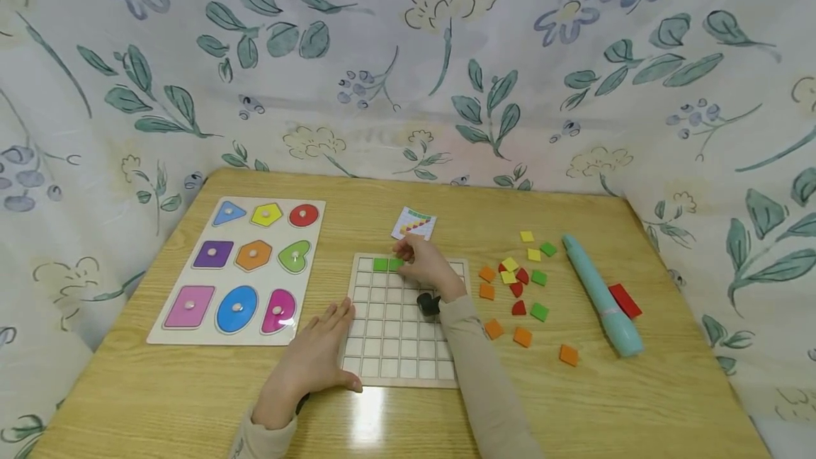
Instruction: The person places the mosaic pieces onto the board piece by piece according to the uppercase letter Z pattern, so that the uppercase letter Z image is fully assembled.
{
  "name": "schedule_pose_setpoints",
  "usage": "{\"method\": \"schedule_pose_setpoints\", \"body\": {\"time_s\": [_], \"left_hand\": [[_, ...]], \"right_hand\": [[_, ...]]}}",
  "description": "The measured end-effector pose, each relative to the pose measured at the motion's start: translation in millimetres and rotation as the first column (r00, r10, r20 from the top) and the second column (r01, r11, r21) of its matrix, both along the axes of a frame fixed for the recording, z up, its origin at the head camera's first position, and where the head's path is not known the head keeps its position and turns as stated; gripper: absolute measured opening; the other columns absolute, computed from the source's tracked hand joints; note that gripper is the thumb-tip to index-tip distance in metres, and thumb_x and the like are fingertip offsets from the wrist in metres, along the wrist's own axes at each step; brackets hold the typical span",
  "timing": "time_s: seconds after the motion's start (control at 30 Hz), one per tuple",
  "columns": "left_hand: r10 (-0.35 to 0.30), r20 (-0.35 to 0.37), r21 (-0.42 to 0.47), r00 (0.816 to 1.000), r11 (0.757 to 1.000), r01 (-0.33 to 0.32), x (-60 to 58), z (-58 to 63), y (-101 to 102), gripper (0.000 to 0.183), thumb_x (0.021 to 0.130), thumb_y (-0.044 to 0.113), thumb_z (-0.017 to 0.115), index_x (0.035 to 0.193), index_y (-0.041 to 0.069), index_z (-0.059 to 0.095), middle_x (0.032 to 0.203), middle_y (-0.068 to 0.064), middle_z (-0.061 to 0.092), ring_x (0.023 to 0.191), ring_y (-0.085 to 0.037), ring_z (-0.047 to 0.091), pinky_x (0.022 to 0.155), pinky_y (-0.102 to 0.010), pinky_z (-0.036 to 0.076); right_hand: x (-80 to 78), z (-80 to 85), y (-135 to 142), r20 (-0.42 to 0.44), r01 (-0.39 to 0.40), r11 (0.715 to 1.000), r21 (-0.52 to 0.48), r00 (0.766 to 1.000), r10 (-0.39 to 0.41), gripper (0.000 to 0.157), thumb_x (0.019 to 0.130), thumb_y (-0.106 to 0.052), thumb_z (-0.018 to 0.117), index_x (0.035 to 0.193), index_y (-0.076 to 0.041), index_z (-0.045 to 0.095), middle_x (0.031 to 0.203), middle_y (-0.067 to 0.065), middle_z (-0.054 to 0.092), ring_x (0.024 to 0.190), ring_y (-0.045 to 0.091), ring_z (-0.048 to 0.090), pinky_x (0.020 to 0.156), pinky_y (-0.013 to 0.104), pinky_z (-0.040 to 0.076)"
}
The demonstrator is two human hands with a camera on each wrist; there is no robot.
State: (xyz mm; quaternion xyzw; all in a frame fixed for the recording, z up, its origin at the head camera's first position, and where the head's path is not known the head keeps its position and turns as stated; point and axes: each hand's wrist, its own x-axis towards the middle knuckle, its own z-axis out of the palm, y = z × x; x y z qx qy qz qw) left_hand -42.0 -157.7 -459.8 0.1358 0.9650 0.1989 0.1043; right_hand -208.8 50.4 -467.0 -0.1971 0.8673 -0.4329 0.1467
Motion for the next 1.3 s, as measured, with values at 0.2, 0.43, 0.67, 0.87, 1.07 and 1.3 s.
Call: {"method": "schedule_pose_setpoints", "body": {"time_s": [0.2, 0.43, 0.67, 0.87, 1.07, 1.3], "left_hand": [[0.005, 0.002, -0.005, 1.000, 1.000, -0.005, 1.4, -1.0, 0, 0.124, 0.052, 0.053, 0.089, 0.148, -0.002, 0.034, 0.159, -0.016, 0.028, 0.146, -0.040, 0.027, 0.116, -0.059, 0.027], [0.011, -0.015, -0.019, 1.000, 1.000, -0.011, 2.6, -0.4, -3, 0.124, 0.052, 0.054, 0.089, 0.148, -0.003, 0.034, 0.158, -0.017, 0.029, 0.145, -0.041, 0.028, 0.116, -0.060, 0.028], [0.001, -0.018, -0.021, 1.000, 1.000, -0.001, 1.7, -3.5, -2, 0.125, 0.052, 0.055, 0.088, 0.148, -0.003, 0.034, 0.158, -0.018, 0.029, 0.145, -0.041, 0.029, 0.115, -0.060, 0.028], [0.006, -0.002, -0.001, 1.000, 1.000, -0.006, 3.1, -2.6, -2, 0.123, 0.053, 0.053, 0.088, 0.148, -0.003, 0.034, 0.158, -0.018, 0.028, 0.145, -0.041, 0.027, 0.115, -0.061, 0.027], [0.005, -0.004, 0.004, 1.000, 1.000, -0.005, 2.8, -3.1, -1, 0.123, 0.053, 0.053, 0.088, 0.148, -0.003, 0.034, 0.159, -0.017, 0.027, 0.146, -0.040, 0.026, 0.115, -0.061, 0.027], [0.005, 0.004, 0.009, 1.000, 1.000, -0.005, 0.8, -3.2, 3, 0.123, 0.053, 0.052, 0.089, 0.148, -0.002, 0.034, 0.159, -0.017, 0.027, 0.146, -0.040, 0.026, 0.116, -0.061, 0.026]], "right_hand": [[-4.7, -0.6, 27, 0.047, 0.115, 0.986, -0.125, 0.993, -0.109, 0.033, 0.085, -0.001, 0.069, 0.116, 0.002, 0.059, 0.115, 0.018, 0.063, 0.104, 0.029, 0.060, 0.093, 0.037, 0.053], [-16.6, 5.7, 99, -0.007, 0.311, 0.929, -0.201, 0.948, -0.319, 0.038, 0.089, -0.003, 0.067, 0.124, 0.004, 0.055, 0.125, 0.023, 0.058, 0.116, 0.036, 0.055, 0.101, 0.046, 0.048], [-16.1, 1.5, 175, 0.008, 0.524, 0.834, -0.173, 0.847, -0.531, 0.042, 0.092, -0.009, 0.063, 0.130, 0.004, 0.050, 0.133, 0.024, 0.053, 0.122, 0.037, 0.049, 0.105, 0.046, 0.044], [-7.4, -2.7, 214, -0.006, 0.628, 0.772, -0.098, 0.775, -0.632, 0.044, 0.094, -0.007, 0.055, 0.136, 0.003, 0.047, 0.141, 0.026, 0.046, 0.131, 0.041, 0.043, 0.108, 0.052, 0.040], [-4.7, -8.9, 225, -0.011, 0.619, 0.785, -0.004, 0.785, -0.619, 0.047, 0.094, -0.004, 0.051, 0.140, 0.001, 0.044, 0.144, 0.027, 0.044, 0.133, 0.041, 0.041, 0.110, 0.052, 0.038], [-7.2, -14.0, 229, -0.042, 0.606, 0.794, 0.052, 0.796, -0.604, 0.045, 0.092, 0.001, 0.051, 0.137, 0.005, 0.046, 0.134, 0.028, 0.049, 0.123, 0.040, 0.046, 0.105, 0.051, 0.041]]}}
